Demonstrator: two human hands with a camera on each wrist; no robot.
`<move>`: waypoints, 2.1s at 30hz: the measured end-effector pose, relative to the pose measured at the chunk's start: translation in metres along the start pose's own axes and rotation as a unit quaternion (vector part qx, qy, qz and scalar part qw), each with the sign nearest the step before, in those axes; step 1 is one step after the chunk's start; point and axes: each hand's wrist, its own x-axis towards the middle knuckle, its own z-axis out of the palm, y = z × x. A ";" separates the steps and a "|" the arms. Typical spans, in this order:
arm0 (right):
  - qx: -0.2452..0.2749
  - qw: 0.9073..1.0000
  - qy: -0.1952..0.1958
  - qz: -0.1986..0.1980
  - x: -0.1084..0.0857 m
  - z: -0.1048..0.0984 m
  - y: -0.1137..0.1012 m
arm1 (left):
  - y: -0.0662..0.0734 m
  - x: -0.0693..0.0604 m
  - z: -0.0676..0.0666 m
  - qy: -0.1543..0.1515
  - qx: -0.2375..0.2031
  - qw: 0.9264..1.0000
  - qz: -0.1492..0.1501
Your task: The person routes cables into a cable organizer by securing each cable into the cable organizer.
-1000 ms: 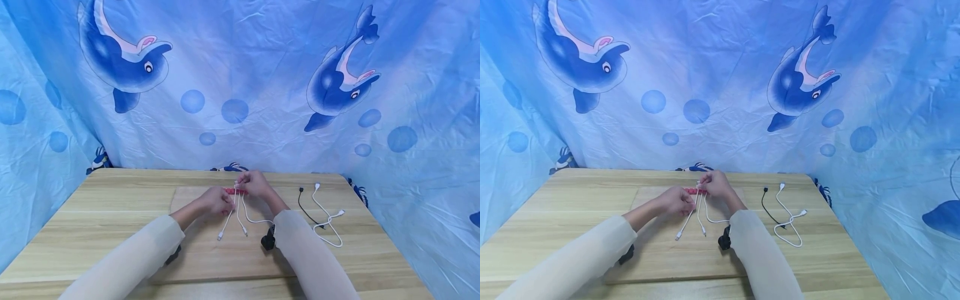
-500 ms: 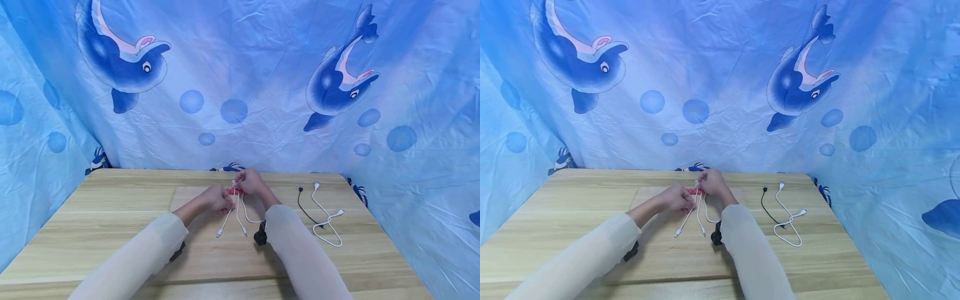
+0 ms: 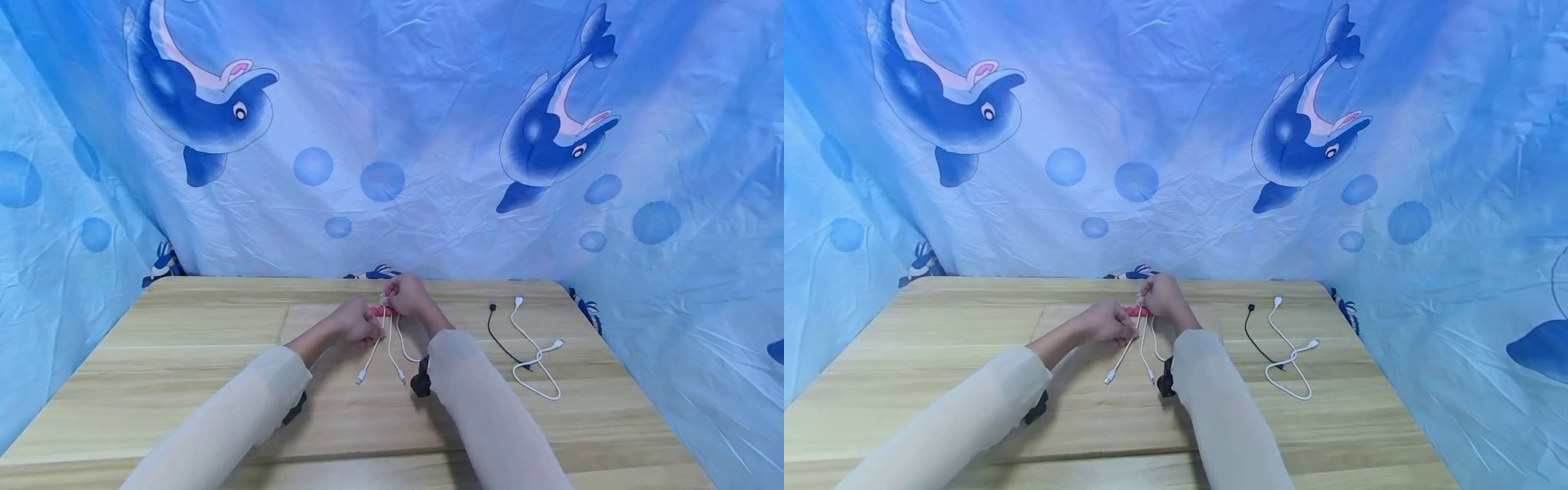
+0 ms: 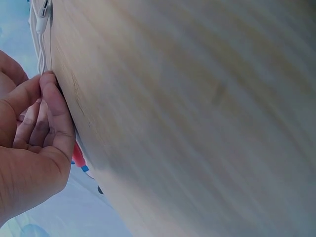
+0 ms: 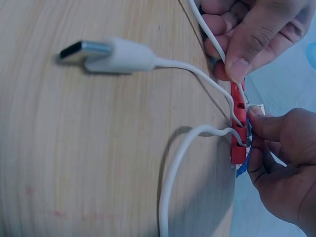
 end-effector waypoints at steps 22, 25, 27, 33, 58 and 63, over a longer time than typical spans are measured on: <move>-0.037 0.999 0.013 0.026 0.002 0.001 -0.003 | 0.002 0.001 0.008 0.067 -0.025 0.997 -0.039; -0.042 0.999 0.015 0.026 0.002 0.002 -0.003 | 0.003 0.001 0.009 0.072 -0.028 0.996 -0.042; -0.045 0.999 0.014 0.026 0.002 0.001 -0.003 | 0.004 0.001 0.009 0.073 -0.025 0.996 -0.041; -0.037 0.999 0.003 0.036 0.002 -0.001 -0.001 | 0.006 0.000 0.009 0.058 -0.015 0.998 -0.035; -0.007 1.000 0.002 0.014 -0.008 -0.031 0.016 | 0.002 0.000 0.006 0.029 -0.024 0.998 -0.042; -0.024 1.000 0.014 0.015 -0.014 -0.048 0.036 | 0.002 -0.001 0.007 0.031 -0.024 0.998 -0.044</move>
